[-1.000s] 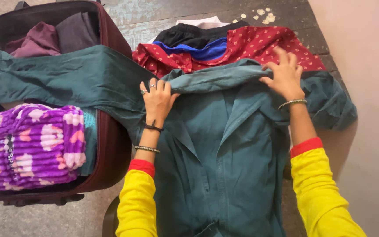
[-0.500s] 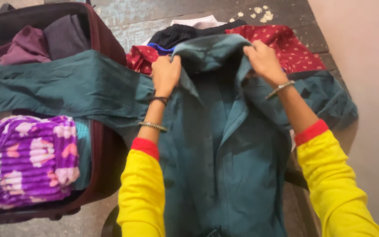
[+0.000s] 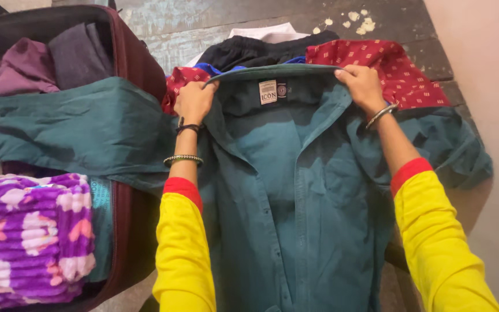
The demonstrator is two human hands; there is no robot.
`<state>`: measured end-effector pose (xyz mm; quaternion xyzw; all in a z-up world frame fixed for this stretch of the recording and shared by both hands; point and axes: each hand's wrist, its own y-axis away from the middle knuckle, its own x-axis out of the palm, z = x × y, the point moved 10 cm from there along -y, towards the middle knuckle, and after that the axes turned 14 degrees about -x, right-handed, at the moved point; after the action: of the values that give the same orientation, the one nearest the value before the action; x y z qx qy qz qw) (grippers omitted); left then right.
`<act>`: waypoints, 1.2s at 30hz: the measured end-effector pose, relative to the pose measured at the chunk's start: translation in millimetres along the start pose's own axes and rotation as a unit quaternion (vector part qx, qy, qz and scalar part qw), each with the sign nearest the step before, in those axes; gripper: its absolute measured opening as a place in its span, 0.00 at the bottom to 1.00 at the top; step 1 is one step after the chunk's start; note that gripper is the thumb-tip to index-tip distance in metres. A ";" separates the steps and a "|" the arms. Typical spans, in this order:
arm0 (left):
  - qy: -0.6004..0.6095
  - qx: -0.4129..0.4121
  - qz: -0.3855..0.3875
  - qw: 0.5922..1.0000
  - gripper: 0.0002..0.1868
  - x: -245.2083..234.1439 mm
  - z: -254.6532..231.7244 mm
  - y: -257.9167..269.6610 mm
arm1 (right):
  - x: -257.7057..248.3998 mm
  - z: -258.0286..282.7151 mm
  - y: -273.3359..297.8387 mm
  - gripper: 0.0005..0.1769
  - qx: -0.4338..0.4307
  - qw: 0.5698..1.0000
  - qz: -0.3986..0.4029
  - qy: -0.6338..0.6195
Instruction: The person folds shirts and a purple patterned garment by hand and places them inside a suitcase.
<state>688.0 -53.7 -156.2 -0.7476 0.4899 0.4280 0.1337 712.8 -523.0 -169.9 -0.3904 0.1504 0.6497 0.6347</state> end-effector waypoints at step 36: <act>-0.130 0.268 -0.192 0.935 0.34 134.2 59.5 291.3 | 129.4 163.8 207.2 0.32 -0.140 0.947 -0.007 0.290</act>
<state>431.6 -240.9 -231.3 -0.7016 0.4119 0.3410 0.4709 480.1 -349.2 -216.0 -0.6477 0.2328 0.5189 0.5070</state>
